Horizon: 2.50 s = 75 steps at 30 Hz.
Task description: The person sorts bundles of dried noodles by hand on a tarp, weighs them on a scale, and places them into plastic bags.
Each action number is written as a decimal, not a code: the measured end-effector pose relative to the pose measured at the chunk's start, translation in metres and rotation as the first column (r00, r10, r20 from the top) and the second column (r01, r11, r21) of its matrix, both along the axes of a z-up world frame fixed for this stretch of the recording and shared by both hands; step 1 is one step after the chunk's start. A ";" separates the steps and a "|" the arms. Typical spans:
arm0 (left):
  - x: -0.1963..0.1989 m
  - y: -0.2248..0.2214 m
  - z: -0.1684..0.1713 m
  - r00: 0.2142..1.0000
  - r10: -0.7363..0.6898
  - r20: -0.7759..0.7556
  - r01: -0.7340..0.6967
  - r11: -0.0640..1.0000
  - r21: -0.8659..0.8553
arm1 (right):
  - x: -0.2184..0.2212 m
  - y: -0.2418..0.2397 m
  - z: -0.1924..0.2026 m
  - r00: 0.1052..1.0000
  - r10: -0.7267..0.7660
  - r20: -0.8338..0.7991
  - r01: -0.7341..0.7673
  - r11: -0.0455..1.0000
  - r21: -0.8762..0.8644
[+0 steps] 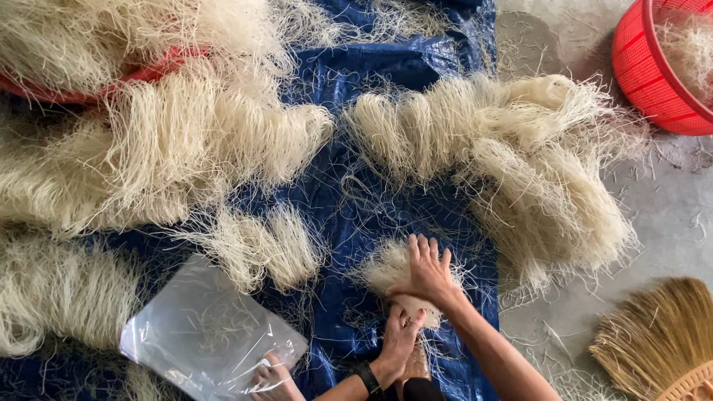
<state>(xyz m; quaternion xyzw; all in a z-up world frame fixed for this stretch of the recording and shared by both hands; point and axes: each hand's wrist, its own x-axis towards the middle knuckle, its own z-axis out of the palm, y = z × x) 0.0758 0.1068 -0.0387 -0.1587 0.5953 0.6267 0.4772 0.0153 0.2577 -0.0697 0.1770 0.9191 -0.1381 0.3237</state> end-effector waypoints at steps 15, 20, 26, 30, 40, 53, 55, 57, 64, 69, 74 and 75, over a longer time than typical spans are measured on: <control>-0.063 -0.049 -0.027 0.761 0.378 0.527 -0.537 0.824 0.184 | 0.029 -0.041 -0.021 0.878 0.461 -0.128 -0.435 0.881 0.187; -0.074 -0.068 0.006 0.963 -0.016 0.270 -0.001 0.998 0.063 | 0.013 -0.061 -0.020 0.980 0.186 -0.063 -0.171 0.965 0.197; -0.080 -0.142 0.053 0.886 -0.408 -0.220 0.320 0.882 -0.346 | 0.027 -0.066 -0.046 0.969 0.247 0.012 -0.245 0.951 0.186; -0.041 -0.240 0.029 0.800 -0.455 -0.391 0.199 0.816 -0.542 | 0.016 -0.066 -0.032 0.949 0.314 0.041 -0.315 0.926 0.209; 0.074 -0.335 -0.026 -0.037 -0.834 -0.550 -0.233 0.542 -0.807 | 0.034 -0.074 -0.026 0.926 0.314 -0.208 -0.278 0.942 0.187; 0.034 -0.334 -0.042 0.292 -0.866 -0.405 -0.566 0.185 -0.804 | 0.026 -0.035 0.043 0.994 -0.102 0.034 0.102 0.995 0.004; 0.026 -0.339 -0.016 0.307 -0.849 -0.430 -0.609 0.172 -0.774 | 0.027 -0.038 0.101 0.959 -0.282 -0.020 0.269 0.934 -0.234; 0.020 -0.348 -0.016 0.308 -0.836 -0.454 -0.649 0.165 -0.743 | 0.024 -0.040 0.143 0.883 -0.469 -0.019 0.408 0.786 -0.465; 0.016 -0.369 -0.041 0.283 -0.693 -0.663 -0.584 0.424 -0.692 | -0.009 -0.089 0.216 0.912 0.376 -0.162 -0.372 0.927 0.052; 0.015 -0.374 -0.021 0.320 -0.765 -0.558 -0.531 0.343 -0.775 | -0.007 -0.203 0.216 0.707 0.706 -0.046 -0.704 0.696 -0.141; 0.015 -0.379 -0.016 0.364 -0.737 -0.569 -0.370 0.447 -0.815 | 0.005 -0.288 0.111 -0.109 0.970 -0.219 -0.993 -0.115 -0.011; 0.016 -0.381 -0.018 0.367 -0.737 -0.568 -0.370 0.445 -0.816 | 0.008 -0.298 0.089 -0.111 0.969 -0.220 -0.993 -0.117 -0.013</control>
